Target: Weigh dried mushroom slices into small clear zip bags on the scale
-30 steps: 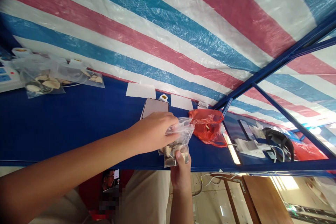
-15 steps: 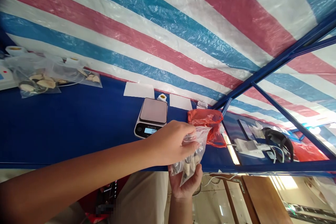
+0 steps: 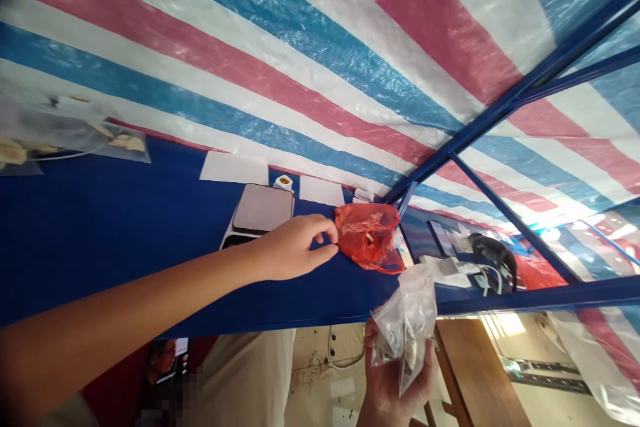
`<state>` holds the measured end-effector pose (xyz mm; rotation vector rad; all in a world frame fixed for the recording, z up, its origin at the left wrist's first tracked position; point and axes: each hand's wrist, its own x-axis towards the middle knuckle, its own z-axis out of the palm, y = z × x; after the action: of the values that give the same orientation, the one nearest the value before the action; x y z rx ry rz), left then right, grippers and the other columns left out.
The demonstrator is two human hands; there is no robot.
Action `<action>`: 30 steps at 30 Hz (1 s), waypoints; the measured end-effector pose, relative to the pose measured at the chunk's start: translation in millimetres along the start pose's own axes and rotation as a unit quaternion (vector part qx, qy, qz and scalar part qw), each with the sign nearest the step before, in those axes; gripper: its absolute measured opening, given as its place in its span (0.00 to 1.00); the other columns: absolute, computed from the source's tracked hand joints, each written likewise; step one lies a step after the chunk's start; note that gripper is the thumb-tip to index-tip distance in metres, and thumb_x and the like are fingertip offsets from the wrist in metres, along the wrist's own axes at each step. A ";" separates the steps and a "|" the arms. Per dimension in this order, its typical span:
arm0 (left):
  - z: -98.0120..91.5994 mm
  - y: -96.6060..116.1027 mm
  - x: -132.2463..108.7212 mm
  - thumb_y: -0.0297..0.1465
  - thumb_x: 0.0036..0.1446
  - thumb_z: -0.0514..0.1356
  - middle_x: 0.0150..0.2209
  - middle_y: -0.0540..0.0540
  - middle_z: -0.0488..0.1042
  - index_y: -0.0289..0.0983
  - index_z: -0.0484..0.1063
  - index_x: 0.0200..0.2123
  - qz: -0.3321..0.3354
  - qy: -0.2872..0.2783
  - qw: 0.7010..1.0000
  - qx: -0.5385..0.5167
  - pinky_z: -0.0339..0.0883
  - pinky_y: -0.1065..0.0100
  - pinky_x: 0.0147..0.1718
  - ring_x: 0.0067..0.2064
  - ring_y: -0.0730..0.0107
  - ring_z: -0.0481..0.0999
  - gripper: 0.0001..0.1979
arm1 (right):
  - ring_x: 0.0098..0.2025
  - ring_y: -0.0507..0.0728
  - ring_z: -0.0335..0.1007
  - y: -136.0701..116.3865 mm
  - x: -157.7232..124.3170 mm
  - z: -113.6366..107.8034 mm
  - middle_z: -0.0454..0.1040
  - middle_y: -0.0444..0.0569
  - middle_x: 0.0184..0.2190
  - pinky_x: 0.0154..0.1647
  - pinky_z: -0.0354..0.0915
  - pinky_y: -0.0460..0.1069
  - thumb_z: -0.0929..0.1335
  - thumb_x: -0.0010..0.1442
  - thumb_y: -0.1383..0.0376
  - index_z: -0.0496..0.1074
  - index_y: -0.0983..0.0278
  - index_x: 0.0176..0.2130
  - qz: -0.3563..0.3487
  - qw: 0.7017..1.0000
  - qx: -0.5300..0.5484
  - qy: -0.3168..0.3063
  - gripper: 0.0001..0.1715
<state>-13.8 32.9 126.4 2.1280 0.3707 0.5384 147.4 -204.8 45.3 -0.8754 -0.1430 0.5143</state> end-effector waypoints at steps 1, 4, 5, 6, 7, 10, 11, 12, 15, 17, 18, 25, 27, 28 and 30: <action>1.0 -5.7 5.4 0.35 0.64 0.58 0.49 0.41 0.77 0.38 0.74 0.42 0.004 -0.005 1.000 0.025 0.69 0.57 0.53 0.52 0.58 0.75 0.09 | 0.47 0.62 0.78 -7.2 2.4 -5.1 0.79 0.52 0.49 0.39 0.79 0.56 0.76 0.54 0.53 0.74 0.57 0.59 -0.018 1.000 0.000 0.020 0.34; 11.3 -14.3 32.5 0.37 0.65 0.58 0.66 0.35 0.65 0.39 0.76 0.51 0.042 -0.038 0.992 0.111 0.61 0.46 0.65 0.69 0.46 0.62 0.15 | 0.49 0.62 0.78 -21.1 9.9 -13.9 0.80 0.48 0.48 0.41 0.80 0.58 0.76 0.56 0.55 0.75 0.56 0.55 -0.055 0.997 -0.006 0.062 0.27; 18.6 -14.1 45.1 0.38 0.65 0.58 0.70 0.34 0.59 0.39 0.76 0.54 0.056 -0.059 0.987 0.141 0.58 0.43 0.66 0.72 0.42 0.57 0.18 | 0.49 0.62 0.78 -23.2 12.4 -14.5 0.80 0.48 0.47 0.42 0.80 0.58 0.76 0.57 0.55 0.76 0.56 0.54 -0.062 0.996 -0.010 0.068 0.26; 28.4 -13.0 59.1 0.39 0.65 0.58 0.73 0.33 0.54 0.40 0.76 0.57 0.071 -0.082 0.979 0.173 0.56 0.40 0.67 0.73 0.39 0.53 0.20 | 0.48 0.61 0.79 -24.4 14.9 -14.2 0.81 0.48 0.46 0.43 0.80 0.59 0.75 0.57 0.55 0.76 0.56 0.54 -0.070 0.995 -0.015 0.074 0.25; 40.3 -11.3 74.1 0.39 0.65 0.59 0.74 0.33 0.52 0.40 0.75 0.58 0.079 -0.105 0.970 0.202 0.55 0.37 0.67 0.74 0.37 0.52 0.21 | 0.47 0.61 0.79 -24.9 17.2 -13.2 0.81 0.48 0.46 0.43 0.79 0.59 0.75 0.58 0.55 0.76 0.56 0.53 -0.076 0.994 -0.022 0.082 0.24; 82.3 -6.8 121.3 0.36 0.63 0.61 0.75 0.36 0.52 0.40 0.79 0.53 0.109 -0.135 0.940 0.294 0.58 0.36 0.65 0.74 0.35 0.52 0.17 | 0.46 0.61 0.79 -24.7 21.3 -8.3 0.81 0.48 0.44 0.44 0.79 0.60 0.73 0.60 0.55 0.77 0.57 0.51 -0.084 0.990 -0.049 0.105 0.20; 95.0 -6.5 136.3 0.32 0.61 0.62 0.75 0.35 0.54 0.37 0.81 0.48 0.115 -0.128 0.935 0.311 0.56 0.36 0.66 0.74 0.36 0.53 0.14 | 0.45 0.61 0.79 -24.8 21.0 -7.0 0.81 0.48 0.44 0.45 0.79 0.60 0.73 0.61 0.54 0.77 0.57 0.50 -0.087 0.989 -0.058 0.109 0.19; 105.7 -7.0 150.2 0.28 0.58 0.63 0.74 0.35 0.57 0.36 0.82 0.45 0.124 -0.120 0.931 0.321 0.53 0.37 0.68 0.74 0.36 0.54 0.12 | 0.45 0.61 0.79 -25.0 19.8 -6.2 0.81 0.48 0.45 0.45 0.79 0.60 0.72 0.61 0.54 0.77 0.57 0.50 -0.090 0.987 -0.069 0.110 0.19; 121.0 -13.6 179.6 0.20 0.52 0.64 0.61 0.30 0.74 0.32 0.82 0.36 0.140 -0.110 0.921 0.347 0.48 0.38 0.70 0.68 0.37 0.63 0.08 | 0.49 0.62 0.79 -26.7 10.9 -8.0 0.80 0.49 0.48 0.47 0.79 0.61 0.70 0.64 0.52 0.77 0.54 0.54 -0.100 0.982 -0.120 0.110 0.20; 117.1 -19.8 186.4 0.18 0.55 0.61 0.50 0.31 0.79 0.33 0.82 0.36 0.166 -0.104 0.914 0.355 0.46 0.40 0.69 0.64 0.43 0.68 0.11 | 0.52 0.64 0.77 -28.2 3.3 -10.8 0.79 0.50 0.51 0.47 0.78 0.63 0.69 0.65 0.52 0.77 0.53 0.55 -0.115 0.971 -0.171 0.118 0.21; 111.6 -22.4 185.7 0.18 0.56 0.58 0.48 0.32 0.80 0.33 0.81 0.38 0.182 -0.097 0.911 0.357 0.45 0.40 0.69 0.63 0.46 0.68 0.13 | 0.53 0.66 0.77 -28.8 0.0 -11.6 0.79 0.51 0.52 0.47 0.78 0.64 0.69 0.64 0.51 0.77 0.53 0.55 -0.123 0.965 -0.195 0.124 0.22; 57.0 -28.1 114.7 0.26 0.61 0.56 0.38 0.43 0.78 0.36 0.71 0.45 0.157 0.061 0.964 0.206 0.57 0.49 0.56 0.46 0.58 0.75 0.10 | 0.61 0.67 0.71 -21.5 -2.0 16.8 0.74 0.49 0.58 0.51 0.77 0.63 0.69 0.64 0.52 0.78 0.52 0.53 -0.133 0.961 -0.201 0.134 0.20; 50.1 -29.4 85.3 0.29 0.63 0.57 0.37 0.45 0.78 0.37 0.69 0.44 0.118 0.091 0.982 0.114 0.60 0.54 0.52 0.42 0.62 0.76 0.07 | 0.59 0.65 0.72 -15.3 0.8 29.2 0.74 0.50 0.58 0.50 0.77 0.60 0.68 0.64 0.53 0.78 0.55 0.52 -0.123 0.967 -0.186 0.123 0.20; 48.2 -30.4 71.7 0.31 0.64 0.57 0.37 0.46 0.79 0.38 0.68 0.44 0.103 0.097 0.988 0.060 0.62 0.56 0.50 0.40 0.64 0.76 0.06 | 0.58 0.65 0.73 -11.9 1.6 33.6 0.74 0.51 0.57 0.49 0.77 0.58 0.68 0.64 0.53 0.77 0.57 0.52 -0.120 0.969 -0.185 0.113 0.20; 46.0 -32.9 47.7 0.33 0.65 0.56 0.34 0.48 0.78 0.39 0.67 0.42 0.076 0.095 0.991 -0.049 0.64 0.62 0.43 0.36 0.67 0.76 0.05 | 0.56 0.62 0.75 -5.2 1.3 37.1 0.74 0.51 0.57 0.46 0.78 0.54 0.68 0.64 0.54 0.75 0.57 0.56 -0.134 0.963 -0.213 0.094 0.23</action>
<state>48.3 41.0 87.1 2.0258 0.2826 0.8357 138.4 -181.0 72.9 -1.2989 -0.1984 0.1422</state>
